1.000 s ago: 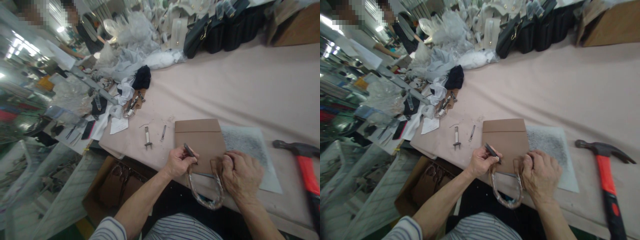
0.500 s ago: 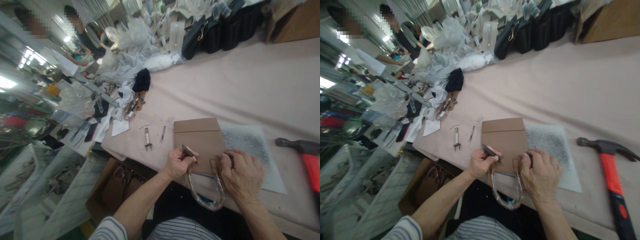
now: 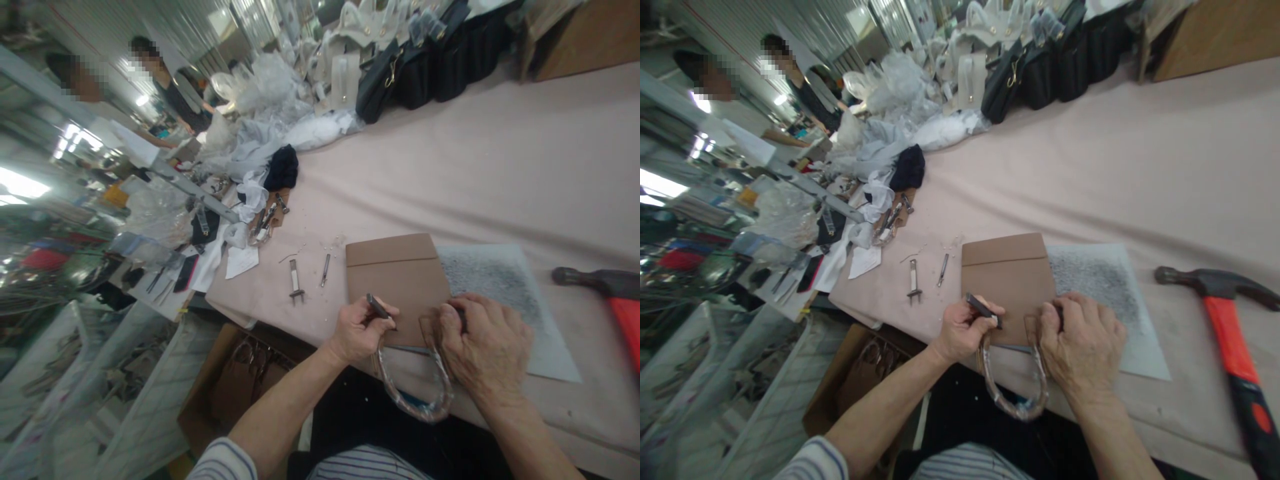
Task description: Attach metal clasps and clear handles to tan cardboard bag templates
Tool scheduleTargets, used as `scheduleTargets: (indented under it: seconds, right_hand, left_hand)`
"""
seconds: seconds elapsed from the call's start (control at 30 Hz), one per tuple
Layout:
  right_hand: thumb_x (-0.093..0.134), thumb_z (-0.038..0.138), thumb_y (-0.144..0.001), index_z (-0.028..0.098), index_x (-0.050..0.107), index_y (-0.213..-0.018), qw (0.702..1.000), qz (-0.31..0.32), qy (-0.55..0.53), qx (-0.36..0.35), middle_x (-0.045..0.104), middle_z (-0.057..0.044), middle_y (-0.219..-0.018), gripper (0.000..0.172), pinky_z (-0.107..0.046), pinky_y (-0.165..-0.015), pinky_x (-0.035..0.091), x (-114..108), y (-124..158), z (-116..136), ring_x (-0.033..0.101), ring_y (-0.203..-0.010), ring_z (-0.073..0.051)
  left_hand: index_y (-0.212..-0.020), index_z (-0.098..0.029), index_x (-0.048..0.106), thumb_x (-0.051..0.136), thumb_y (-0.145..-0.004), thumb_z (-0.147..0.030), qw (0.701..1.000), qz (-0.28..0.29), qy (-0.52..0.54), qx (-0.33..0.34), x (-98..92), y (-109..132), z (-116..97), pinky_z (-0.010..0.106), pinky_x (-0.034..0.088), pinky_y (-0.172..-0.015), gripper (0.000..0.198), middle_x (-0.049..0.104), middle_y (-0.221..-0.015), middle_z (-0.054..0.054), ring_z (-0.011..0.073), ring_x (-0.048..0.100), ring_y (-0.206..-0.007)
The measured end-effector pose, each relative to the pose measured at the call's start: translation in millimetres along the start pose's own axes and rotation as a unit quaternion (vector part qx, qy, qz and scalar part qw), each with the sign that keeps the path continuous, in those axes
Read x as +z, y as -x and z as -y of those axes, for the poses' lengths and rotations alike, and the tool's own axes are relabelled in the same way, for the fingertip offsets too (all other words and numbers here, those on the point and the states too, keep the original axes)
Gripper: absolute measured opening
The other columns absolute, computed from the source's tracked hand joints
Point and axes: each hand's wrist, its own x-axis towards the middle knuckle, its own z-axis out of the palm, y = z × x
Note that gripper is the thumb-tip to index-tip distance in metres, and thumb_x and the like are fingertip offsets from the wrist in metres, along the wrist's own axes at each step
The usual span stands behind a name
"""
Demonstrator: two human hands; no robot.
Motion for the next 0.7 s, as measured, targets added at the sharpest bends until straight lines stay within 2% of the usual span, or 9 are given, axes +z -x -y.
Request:
scheduleTargets:
  seconds: [0.17, 0.4, 0.7]
  right_hand:
    - [0.048, 0.037, -0.099, 0.020, 0.062, -0.092, 1.000, 0.003, 0.001, 0.003, 0.070, -0.011, -0.104, 0.023, -0.043, -0.082, 0.037, 0.8, 0.6, -0.7, 0.057, -0.093, -0.029]
    - [0.048, 0.038, -0.099, 0.020, 0.062, -0.092, 1.000, 0.000, -0.002, 0.004, 0.070, -0.011, -0.104, 0.024, -0.043, -0.082, 0.036, 0.2, -0.4, 1.4, 0.056, -0.093, -0.029]
    - [0.048, 0.038, -0.100, 0.020, 0.061, -0.092, 1.000, -0.001, -0.001, 0.003, 0.070, -0.010, -0.104, 0.023, -0.043, -0.083, 0.036, 1.0, 1.1, 1.0, 0.057, -0.094, -0.029]
  left_hand:
    - [-0.090, -0.015, 0.071, 0.069, -0.086, -0.027, 1.000, -0.023, 0.003, -0.001, 1.9, 0.3, 2.5, 0.029, 0.062, -0.073, 0.013, 0.077, -0.089, 0.008, 0.0172, 0.072, -0.078]
    - [-0.091, -0.014, 0.071, 0.071, -0.086, -0.027, 0.999, -0.005, 0.030, -0.043, 0.3, 0.6, 4.9, 0.030, 0.061, -0.075, 0.015, 0.077, -0.091, 0.009, 0.0180, 0.072, -0.080]
    - [-0.091, -0.013, 0.069, 0.071, -0.085, -0.027, 0.997, -0.001, 0.047, -0.065, 1.4, -1.7, 5.6, 0.030, 0.061, -0.075, 0.015, 0.077, -0.090, 0.009, 0.0175, 0.072, -0.079]
